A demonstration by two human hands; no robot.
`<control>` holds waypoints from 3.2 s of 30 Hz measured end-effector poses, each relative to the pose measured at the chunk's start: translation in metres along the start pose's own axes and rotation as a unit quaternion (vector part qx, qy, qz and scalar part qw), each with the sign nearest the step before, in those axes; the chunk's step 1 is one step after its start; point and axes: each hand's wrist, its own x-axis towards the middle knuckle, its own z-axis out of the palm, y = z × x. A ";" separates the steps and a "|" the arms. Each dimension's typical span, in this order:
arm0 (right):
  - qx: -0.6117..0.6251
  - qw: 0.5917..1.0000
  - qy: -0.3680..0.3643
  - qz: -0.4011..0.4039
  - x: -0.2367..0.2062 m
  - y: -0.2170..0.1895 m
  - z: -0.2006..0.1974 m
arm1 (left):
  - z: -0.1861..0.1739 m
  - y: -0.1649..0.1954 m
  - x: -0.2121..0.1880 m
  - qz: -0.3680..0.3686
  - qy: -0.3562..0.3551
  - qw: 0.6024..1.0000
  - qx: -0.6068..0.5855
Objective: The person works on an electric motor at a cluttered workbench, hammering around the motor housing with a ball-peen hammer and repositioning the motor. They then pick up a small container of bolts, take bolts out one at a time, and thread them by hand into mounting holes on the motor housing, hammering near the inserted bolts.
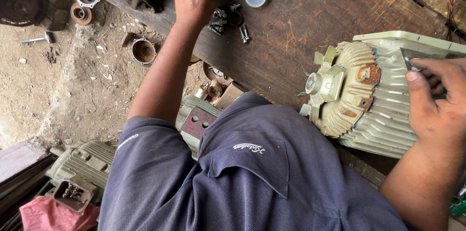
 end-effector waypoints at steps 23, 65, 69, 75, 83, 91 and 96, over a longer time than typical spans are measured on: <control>0.030 0.999 0.021 0.002 0.003 -0.003 0.001 | -0.043 0.000 -0.027 -0.104 0.082 0.977 -0.169; 0.383 0.846 0.358 0.100 -0.176 0.075 -0.059 | -0.111 0.315 -0.020 0.182 -0.067 0.880 -0.434; 0.413 0.839 0.336 0.112 -0.176 0.093 -0.057 | -0.111 0.349 0.000 0.218 -0.073 0.883 -0.409; 0.434 0.851 0.260 0.144 -0.176 0.119 -0.069 | -0.119 0.406 0.000 0.256 -0.091 0.912 -0.308; 0.494 0.864 0.077 0.065 -0.178 0.170 -0.095 | -0.093 0.533 -0.062 0.219 -0.115 0.965 -0.084; 0.534 0.844 0.018 0.041 -0.180 0.203 -0.094 | -0.064 0.562 -0.069 0.164 -0.128 0.978 0.020; 0.550 0.833 0.056 -0.004 -0.173 0.198 -0.077 | -0.060 0.559 -0.074 0.183 -0.126 0.975 0.033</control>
